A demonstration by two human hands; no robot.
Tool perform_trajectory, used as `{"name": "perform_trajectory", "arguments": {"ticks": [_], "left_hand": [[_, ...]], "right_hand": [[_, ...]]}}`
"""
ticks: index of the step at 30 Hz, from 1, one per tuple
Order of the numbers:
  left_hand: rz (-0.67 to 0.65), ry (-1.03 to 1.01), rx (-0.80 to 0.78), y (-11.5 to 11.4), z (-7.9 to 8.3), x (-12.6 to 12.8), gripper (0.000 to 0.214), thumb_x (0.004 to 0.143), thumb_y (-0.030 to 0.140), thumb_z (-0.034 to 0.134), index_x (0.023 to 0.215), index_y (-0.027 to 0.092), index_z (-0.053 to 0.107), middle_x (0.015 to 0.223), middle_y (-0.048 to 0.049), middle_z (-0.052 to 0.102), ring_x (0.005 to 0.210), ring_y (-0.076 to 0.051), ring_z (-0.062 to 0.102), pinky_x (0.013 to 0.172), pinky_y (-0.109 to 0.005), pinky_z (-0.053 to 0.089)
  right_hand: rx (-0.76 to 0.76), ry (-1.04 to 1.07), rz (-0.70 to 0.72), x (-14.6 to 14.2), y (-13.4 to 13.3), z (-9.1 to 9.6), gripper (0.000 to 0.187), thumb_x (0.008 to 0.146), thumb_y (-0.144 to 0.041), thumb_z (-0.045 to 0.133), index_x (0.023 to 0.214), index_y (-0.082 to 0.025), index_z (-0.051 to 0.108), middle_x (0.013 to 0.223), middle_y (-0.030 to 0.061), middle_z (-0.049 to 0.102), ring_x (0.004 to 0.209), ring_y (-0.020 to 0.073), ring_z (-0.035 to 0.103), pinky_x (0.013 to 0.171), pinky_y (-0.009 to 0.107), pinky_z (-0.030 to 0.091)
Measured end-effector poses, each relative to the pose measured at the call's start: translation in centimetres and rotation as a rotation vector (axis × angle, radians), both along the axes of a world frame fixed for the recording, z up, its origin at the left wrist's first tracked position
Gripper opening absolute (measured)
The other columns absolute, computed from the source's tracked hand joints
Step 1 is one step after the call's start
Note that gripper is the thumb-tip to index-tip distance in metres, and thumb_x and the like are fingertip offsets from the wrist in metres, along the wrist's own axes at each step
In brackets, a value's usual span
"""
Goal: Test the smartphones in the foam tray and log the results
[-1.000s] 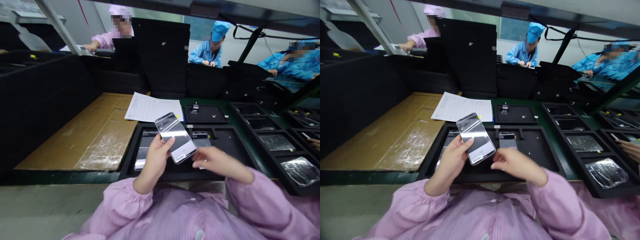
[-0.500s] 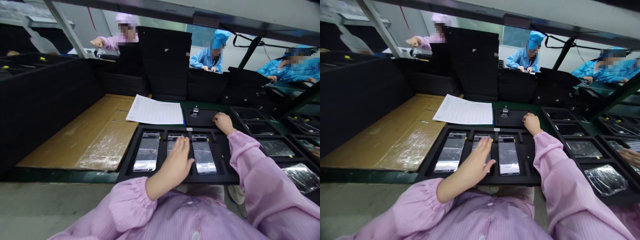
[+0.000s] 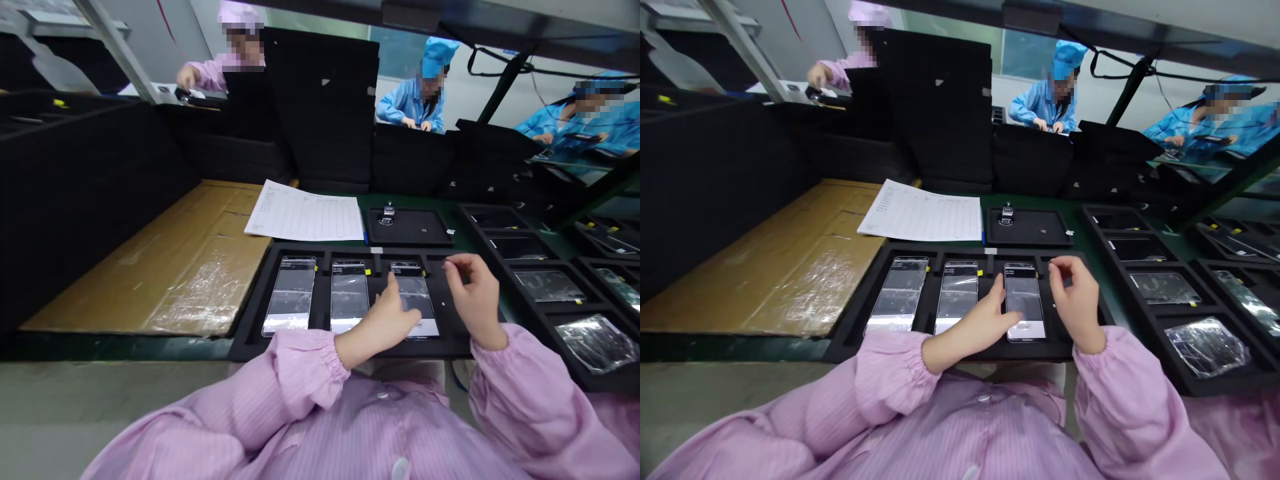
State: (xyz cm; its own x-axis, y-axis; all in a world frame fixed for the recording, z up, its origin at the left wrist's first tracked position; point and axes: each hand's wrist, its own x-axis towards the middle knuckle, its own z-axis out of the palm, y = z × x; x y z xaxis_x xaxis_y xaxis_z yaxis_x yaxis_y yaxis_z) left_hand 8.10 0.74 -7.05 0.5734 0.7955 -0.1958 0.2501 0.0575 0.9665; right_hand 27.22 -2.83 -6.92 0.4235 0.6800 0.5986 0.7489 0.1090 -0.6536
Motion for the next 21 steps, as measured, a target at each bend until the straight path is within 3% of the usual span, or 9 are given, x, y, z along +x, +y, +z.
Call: {"name": "perform_trajectory", "arguments": {"ticks": [3,6,8,10,13,17,21], "left_hand": [[0.242,-0.218,-0.325,0.1,0.3,1.0,0.086,0.063,0.016,0.072,0.145,0.014,0.045,0.119,-0.0179,0.070,0.119,-0.035,0.063,0.098,-0.041,0.048],[0.372,-0.264,-0.436,0.2,0.4,2.1,0.076,0.065,0.014,0.069,0.138,0.015,0.047,0.114,-0.0134,0.069,0.106,-0.026,0.067,0.089,-0.033,0.050],[0.373,-0.279,-0.478,0.4,0.2,2.9,0.063,0.067,0.012,0.066,0.129,0.015,0.053,0.105,-0.0102,0.069,0.096,-0.023,0.068,0.083,-0.032,0.052],[0.330,-0.290,-0.534,0.6,-0.1,3.6,0.046,0.063,0.007,0.067,0.108,0.015,0.062,0.086,-0.0063,0.069,0.084,-0.022,0.069,0.075,-0.032,0.053],[0.292,-0.310,-0.581,0.9,0.1,3.8,0.033,0.054,-0.002,0.068,0.080,0.016,0.061,0.067,-0.0016,0.064,0.072,-0.022,0.067,0.067,-0.033,0.054],[0.310,-0.438,-0.587,1.2,2.6,2.0,0.021,0.065,0.003,0.065,0.080,0.016,0.060,0.075,-0.0028,0.067,0.072,-0.018,0.067,0.068,-0.031,0.056],[0.346,-0.627,-0.580,0.8,5.5,-0.3,0.012,0.073,0.006,0.066,0.076,0.015,0.059,0.077,-0.0024,0.068,0.073,-0.015,0.066,0.068,-0.027,0.055]], "right_hand": [[0.020,0.096,-0.006,-1.1,-1.0,-1.6,0.019,0.092,-0.038,0.061,0.093,-0.020,0.066,0.087,0.0050,0.069,0.079,0.0202,0.065,0.072,0.034,0.051],[0.034,0.178,-0.010,-1.0,-0.5,-2.5,0.021,0.092,-0.040,0.063,0.095,-0.020,0.066,0.089,0.0055,0.069,0.080,0.0205,0.066,0.075,0.036,0.053],[0.044,0.231,0.006,-0.7,-0.1,-2.4,0.023,0.093,-0.041,0.063,0.099,-0.019,0.067,0.092,0.0064,0.071,0.083,0.0212,0.068,0.076,0.038,0.056],[0.062,0.275,0.040,-0.8,-0.1,-1.6,0.025,0.092,-0.043,0.064,0.100,-0.019,0.067,0.094,0.0070,0.073,0.085,0.0217,0.071,0.076,0.039,0.059],[0.106,0.423,0.094,-1.7,-1.9,0.9,0.023,0.087,-0.039,0.074,0.096,-0.018,0.069,0.090,0.0070,0.075,0.083,0.0213,0.074,0.072,0.035,0.063],[-0.052,0.778,0.300,-4.5,-6.7,4.3,0.021,0.083,-0.034,0.081,0.083,-0.019,0.066,0.077,0.0052,0.076,0.065,0.0178,0.074,0.056,0.024,0.062],[-0.236,1.114,0.597,-7.6,-8.9,4.6,0.027,0.086,-0.037,0.077,0.076,-0.020,0.059,0.081,0.0062,0.077,0.070,0.0186,0.075,0.051,0.020,0.059]]}}
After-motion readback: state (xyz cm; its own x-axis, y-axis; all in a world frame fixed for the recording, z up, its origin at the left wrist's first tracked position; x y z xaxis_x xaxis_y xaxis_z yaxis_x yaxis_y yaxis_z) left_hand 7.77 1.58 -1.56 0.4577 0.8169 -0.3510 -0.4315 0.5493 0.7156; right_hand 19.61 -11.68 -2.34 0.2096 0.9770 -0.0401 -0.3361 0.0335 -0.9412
